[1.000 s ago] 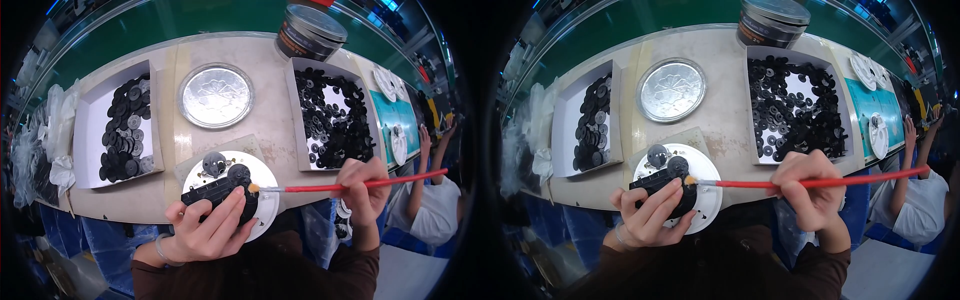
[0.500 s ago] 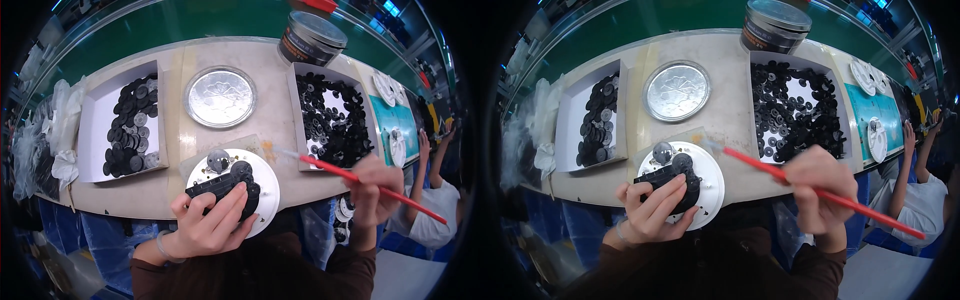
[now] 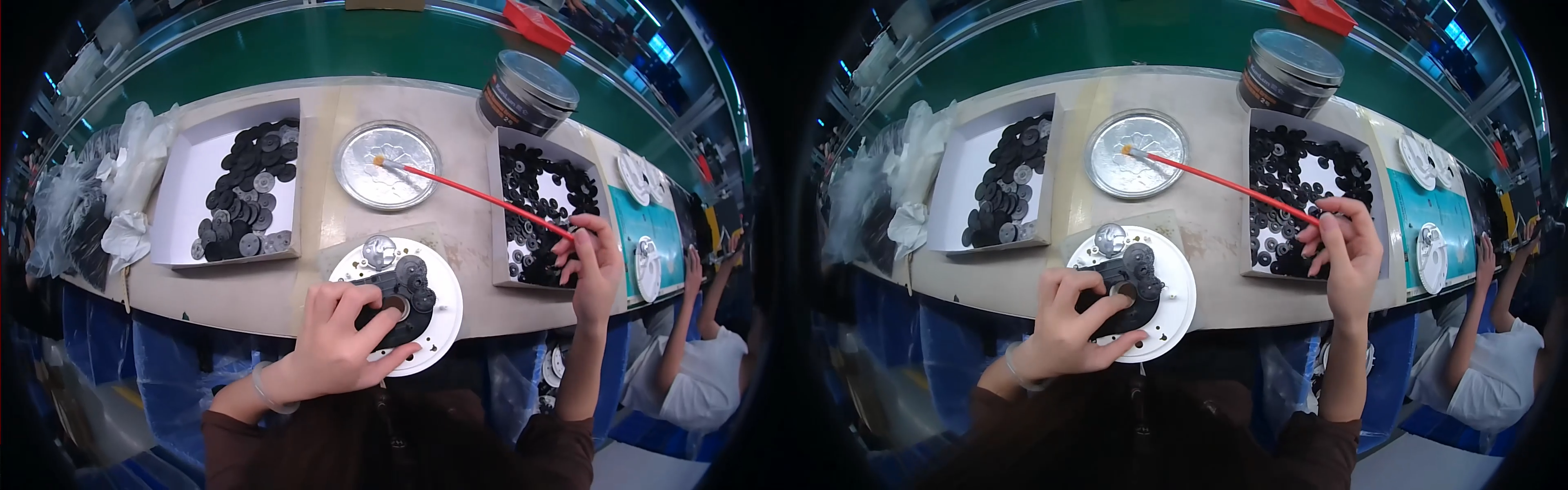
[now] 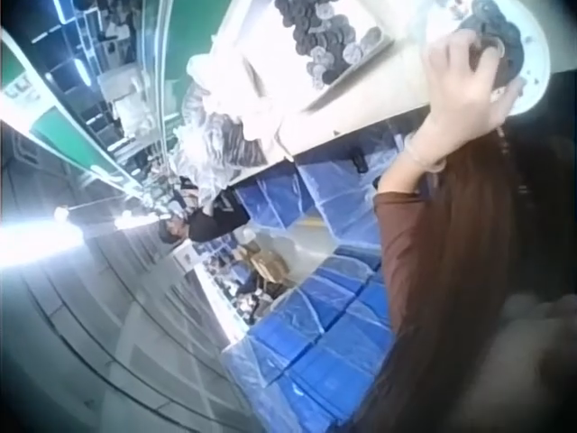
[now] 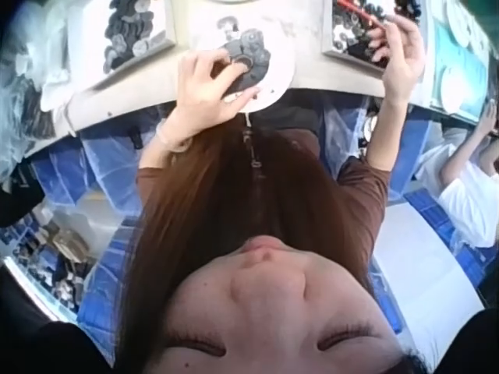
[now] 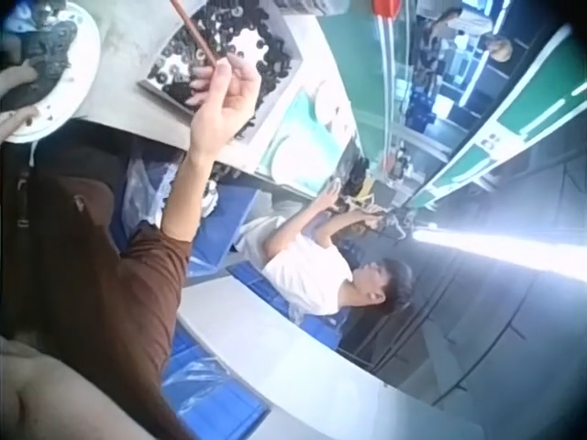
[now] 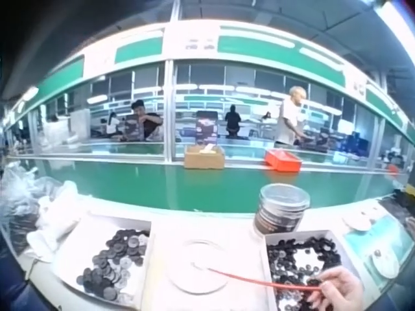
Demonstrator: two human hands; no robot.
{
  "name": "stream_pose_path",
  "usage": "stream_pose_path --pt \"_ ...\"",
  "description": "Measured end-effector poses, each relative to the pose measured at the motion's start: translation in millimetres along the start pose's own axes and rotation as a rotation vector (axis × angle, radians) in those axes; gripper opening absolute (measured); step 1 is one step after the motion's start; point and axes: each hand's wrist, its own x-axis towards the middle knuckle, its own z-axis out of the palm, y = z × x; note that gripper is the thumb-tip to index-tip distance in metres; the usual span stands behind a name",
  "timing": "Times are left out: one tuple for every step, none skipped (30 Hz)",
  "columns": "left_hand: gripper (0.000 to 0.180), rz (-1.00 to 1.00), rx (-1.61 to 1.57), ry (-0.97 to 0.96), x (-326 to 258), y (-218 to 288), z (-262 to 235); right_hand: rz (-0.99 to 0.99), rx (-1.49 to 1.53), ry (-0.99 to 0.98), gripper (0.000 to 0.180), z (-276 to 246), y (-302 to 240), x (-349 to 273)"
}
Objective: The worker is assembling lamp components by mounting gears and circular plates onto a base and applying adhesive using a brush.
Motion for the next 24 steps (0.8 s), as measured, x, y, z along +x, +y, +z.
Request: stream_pose_path --pt "0.03 -0.007 0.002 -0.059 1 0 -3 0.031 -0.093 -0.03 0.022 -3 1 -1" --pt "0.03 -0.014 0.012 -0.053 2 0 -5 0.061 -0.186 -0.06 0.023 -5 2 -3" --pt "0.03 0.004 0.021 -0.078 4 1 -8 0.082 -0.253 -0.056 0.025 -8 1 -4" --pt "0.03 0.024 0.029 -0.104 7 1 -10 0.074 -0.251 -0.064 0.025 -13 2 -6" --pt "0.03 0.019 0.038 -0.097 12 2 -17 0.054 -0.278 -0.017 0.025 -20 4 -7" --pt "0.03 -0.019 -0.049 -0.142 20 3 -27 0.034 -0.304 0.029 0.025 -26 6 -8" --pt "0.029 -0.051 -0.14 -0.191 29 3 -36 0.035 -0.297 0.061 0.025 -34 5 -10" --pt "0.027 -0.046 -0.132 -0.202 40 -1 -43 0.003 -0.297 0.074 0.024 -43 8 -12" --pt "0.026 -0.058 -0.096 -0.202 50 -10 -45 -0.005 -0.315 0.086 0.024 -50 9 -14" --pt "0.025 -0.067 -0.062 -0.203 64 -21 -45 -0.012 -0.334 0.101 0.024 -57 8 -16" --pt "0.024 -0.056 0.041 -0.187 78 -36 -44 -0.007 -0.336 0.125 0.022 -63 6 -20" --pt "0.022 -0.046 0.142 -0.175 92 -55 -36 -0.008 -0.334 0.13 0.022 -68 7 -23" --pt "0.021 -0.044 0.217 -0.162 108 -79 -25 0.006 -0.342 0.178 0.019 -73 8 -26" --pt "0.02 -0.048 0.301 -0.146 121 -102 -16 0.017 -0.342 0.217 0.017 -78 11 -29" --pt "0.021 -0.103 0.355 -0.179 136 -124 -7 0.018 -0.348 0.235 0.016 -86 14 -33" --pt "0.022 -0.158 0.406 -0.215 151 -146 3 0.022 -0.347 0.241 0.016 -96 18 -37" --pt "0.022 -0.192 0.471 -0.219 158 -167 7 0.027 -0.38 0.259 0.017 -106 23 -41" --pt "0.022 -0.208 0.516 -0.232 167 -188 18 0.044 -0.429 0.299 0.019 -118 28 -48" --pt "0.022 -0.194 0.508 -0.235 175 -203 24 0.061 -0.442 0.344 0.019 -134 30 -57" --pt "0.022 -0.211 0.617 -0.225 183 -216 35 0.056 -0.503 0.401 0.019 -146 32 -67" --pt "0.023 -0.226 0.724 -0.211 191 -228 43 0.075 -0.526 0.461 0.019 -161 36 -76" --pt "0.023 -0.194 0.701 -0.225 199 -240 52 0.099 -0.555 0.531 0.019 -178 40 -91" --pt "0.024 -0.208 0.758 -0.213 205 -252 56 0.106 -0.545 0.613 0.019 -193 46 -104" --pt "0.025 -0.222 0.813 -0.199 210 -263 59 0.125 -0.558 0.646 0.019 -202 51 -114"
